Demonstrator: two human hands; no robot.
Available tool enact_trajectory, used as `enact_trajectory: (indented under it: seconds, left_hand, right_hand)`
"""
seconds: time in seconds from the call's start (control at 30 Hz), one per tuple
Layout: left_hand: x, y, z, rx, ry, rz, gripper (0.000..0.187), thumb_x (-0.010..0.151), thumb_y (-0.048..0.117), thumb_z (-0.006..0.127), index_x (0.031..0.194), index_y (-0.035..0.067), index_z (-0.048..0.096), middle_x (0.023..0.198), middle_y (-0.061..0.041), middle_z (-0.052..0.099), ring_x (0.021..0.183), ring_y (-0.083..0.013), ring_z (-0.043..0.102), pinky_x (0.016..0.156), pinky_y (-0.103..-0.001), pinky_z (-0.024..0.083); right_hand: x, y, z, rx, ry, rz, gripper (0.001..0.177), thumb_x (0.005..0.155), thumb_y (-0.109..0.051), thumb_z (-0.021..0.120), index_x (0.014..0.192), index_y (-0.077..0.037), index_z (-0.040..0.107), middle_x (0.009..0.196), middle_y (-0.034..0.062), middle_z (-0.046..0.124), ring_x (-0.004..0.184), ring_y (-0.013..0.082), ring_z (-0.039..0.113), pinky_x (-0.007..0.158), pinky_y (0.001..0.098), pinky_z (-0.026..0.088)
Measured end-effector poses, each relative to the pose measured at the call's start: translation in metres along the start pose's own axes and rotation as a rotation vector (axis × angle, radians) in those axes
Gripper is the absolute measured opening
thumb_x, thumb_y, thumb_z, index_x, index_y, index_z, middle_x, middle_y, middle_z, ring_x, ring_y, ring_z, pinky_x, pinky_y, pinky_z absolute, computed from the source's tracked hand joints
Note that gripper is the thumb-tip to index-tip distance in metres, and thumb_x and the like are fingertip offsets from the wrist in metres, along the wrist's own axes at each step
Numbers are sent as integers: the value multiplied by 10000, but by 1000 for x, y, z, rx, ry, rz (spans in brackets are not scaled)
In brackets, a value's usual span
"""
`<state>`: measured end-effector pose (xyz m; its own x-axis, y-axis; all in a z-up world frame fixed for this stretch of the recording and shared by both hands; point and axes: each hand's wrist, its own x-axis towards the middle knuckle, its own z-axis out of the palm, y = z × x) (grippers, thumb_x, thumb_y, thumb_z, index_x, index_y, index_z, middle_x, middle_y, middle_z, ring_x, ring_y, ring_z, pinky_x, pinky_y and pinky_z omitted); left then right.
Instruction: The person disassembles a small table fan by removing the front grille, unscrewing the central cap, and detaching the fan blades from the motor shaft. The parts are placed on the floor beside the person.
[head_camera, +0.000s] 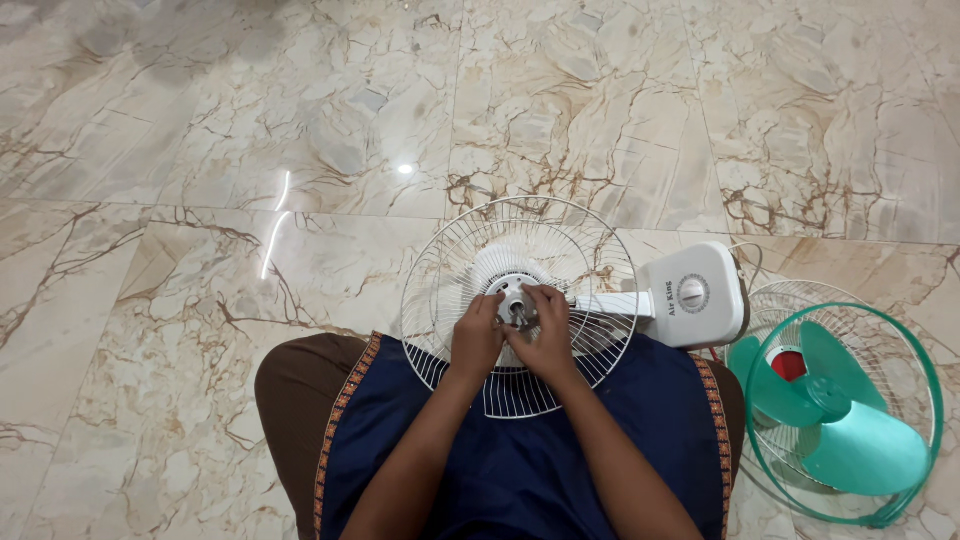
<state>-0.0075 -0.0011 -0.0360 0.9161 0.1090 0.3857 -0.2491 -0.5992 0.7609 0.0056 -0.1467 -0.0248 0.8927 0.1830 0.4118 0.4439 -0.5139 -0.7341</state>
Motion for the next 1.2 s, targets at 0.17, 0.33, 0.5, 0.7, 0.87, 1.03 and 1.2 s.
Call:
enact_trajectory:
  seconds: [0.17, 0.33, 0.5, 0.7, 0.87, 1.03, 1.2]
  left_hand:
    - [-4, -6, 0, -67, 17, -30, 432, 783, -83, 705, 1200, 31, 688, 998, -127, 709, 841, -265, 727, 726, -347, 597]
    - [-4, -7, -7, -139, -14, -42, 462, 740, -49, 742, 1194, 19, 692, 956, -118, 699, 780, -230, 716, 701, -325, 590]
    - [8, -7, -21, -161, -139, -14, 455, 775, 5, 768, 1220, 32, 673, 1045, -111, 695, 901, -227, 734, 772, -330, 611]
    - [21, 17, -38, 106, -141, 253, 703, 696, -6, 756, 1369, 47, 560, 1271, -150, 604, 1133, -348, 603, 955, -424, 511]
    - [30, 27, -43, 135, -242, 270, 793, 692, -74, 697, 1454, 68, 523, 1329, -115, 612, 1034, -328, 602, 902, -414, 504]
    - [25, 25, -35, 95, -203, 259, 770, 702, -71, 701, 1440, 90, 549, 1293, -98, 627, 1081, -321, 599, 953, -404, 513]
    - [17, 19, -29, 61, -180, 230, 733, 722, -65, 705, 1425, 77, 556, 1270, -119, 631, 1110, -323, 602, 945, -401, 516]
  right_hand:
    - [-5, -9, 23, -118, 127, 75, 704, 778, -250, 856, 1356, 11, 551, 1253, 226, 451, 1183, 378, 453, 1000, 491, 419]
    - [-1, -9, 18, -226, 88, 1, 646, 786, -217, 855, 1334, -9, 583, 1254, 206, 518, 1141, 377, 501, 957, 467, 466]
    - [8, -11, 6, -245, 29, -64, 631, 754, -181, 858, 1304, -10, 600, 1227, 168, 576, 1117, 367, 549, 927, 444, 502]
    - [19, -18, -8, -244, -54, -142, 667, 667, -106, 873, 1272, 9, 615, 1227, 169, 593, 1101, 367, 570, 935, 446, 506]
    - [29, -13, -26, -193, -163, -277, 656, 591, 33, 798, 1224, -6, 630, 1202, 141, 641, 1121, 360, 607, 963, 436, 516]
    - [22, 1, -21, -34, -132, -175, 648, 670, 50, 787, 1276, -29, 570, 1205, 142, 640, 1141, 356, 611, 970, 429, 512]
    - [2, 6, -5, 111, 19, 57, 711, 704, 16, 772, 1355, 4, 487, 1291, 173, 520, 1159, 319, 587, 940, 381, 541]
